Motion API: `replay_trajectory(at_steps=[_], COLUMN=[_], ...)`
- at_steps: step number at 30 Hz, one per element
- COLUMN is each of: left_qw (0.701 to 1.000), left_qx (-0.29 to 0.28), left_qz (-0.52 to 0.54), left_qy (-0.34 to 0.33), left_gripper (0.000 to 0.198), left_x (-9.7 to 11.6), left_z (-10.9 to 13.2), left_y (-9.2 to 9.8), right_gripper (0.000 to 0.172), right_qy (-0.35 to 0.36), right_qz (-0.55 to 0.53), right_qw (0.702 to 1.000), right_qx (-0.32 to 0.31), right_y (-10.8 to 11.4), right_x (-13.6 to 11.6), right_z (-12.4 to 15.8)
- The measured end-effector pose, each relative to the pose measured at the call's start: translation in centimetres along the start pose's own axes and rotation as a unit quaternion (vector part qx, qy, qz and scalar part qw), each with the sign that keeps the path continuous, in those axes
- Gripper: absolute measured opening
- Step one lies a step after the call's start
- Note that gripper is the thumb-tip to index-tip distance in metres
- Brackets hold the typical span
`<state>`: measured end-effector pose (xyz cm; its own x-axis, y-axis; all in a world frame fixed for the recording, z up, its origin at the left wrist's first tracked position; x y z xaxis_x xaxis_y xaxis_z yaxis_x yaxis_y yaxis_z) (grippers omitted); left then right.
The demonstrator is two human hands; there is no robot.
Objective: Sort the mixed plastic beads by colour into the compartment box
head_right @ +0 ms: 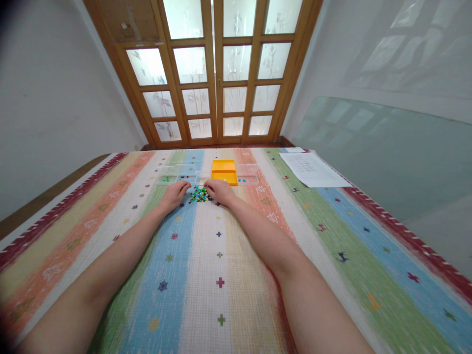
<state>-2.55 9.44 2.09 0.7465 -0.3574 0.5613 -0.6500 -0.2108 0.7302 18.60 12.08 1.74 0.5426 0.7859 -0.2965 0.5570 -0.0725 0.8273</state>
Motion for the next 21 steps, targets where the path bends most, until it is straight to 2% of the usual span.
replay_trajectory(at_steps=[7, 15, 21], left_qw=[0.999, 0.995, 0.993], left_qx=[0.005, 0.04, 0.045], left_qz=[0.01, 0.033, 0.037], left_qy=[0.039, 0.086, 0.103], left_gripper=[0.028, 0.021, 0.022], left_x=[-1.5, -2.5, -2.8], left_z=[-0.4, -0.3, -0.3], left_y=[0.1, 0.6, 0.7], right_gripper=[0.023, 0.022, 0.022], right_qy=[0.0, 0.011, 0.01], right_qz=[-0.001, 0.0, 0.004], right_qw=[1.0, 1.0, 1.0], right_qx=[-0.002, 0.003, -0.002], right_y=[0.0, -0.1, -0.2], right_x=[0.0, 0.0, 0.1], right_z=[0.0, 0.0, 0.0])
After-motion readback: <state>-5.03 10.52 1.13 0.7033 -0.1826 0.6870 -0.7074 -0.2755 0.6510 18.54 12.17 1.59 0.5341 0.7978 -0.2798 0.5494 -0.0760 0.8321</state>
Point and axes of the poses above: each hand's wrist, its own z-axis away from the middle knuckle, its own y-axis out of the back of the hand, x = y × z, the point moved 5 cm from there along -z, towards the middle knuckle, and after that the axes turned 7 degrees about y, right-handed, at the moved point
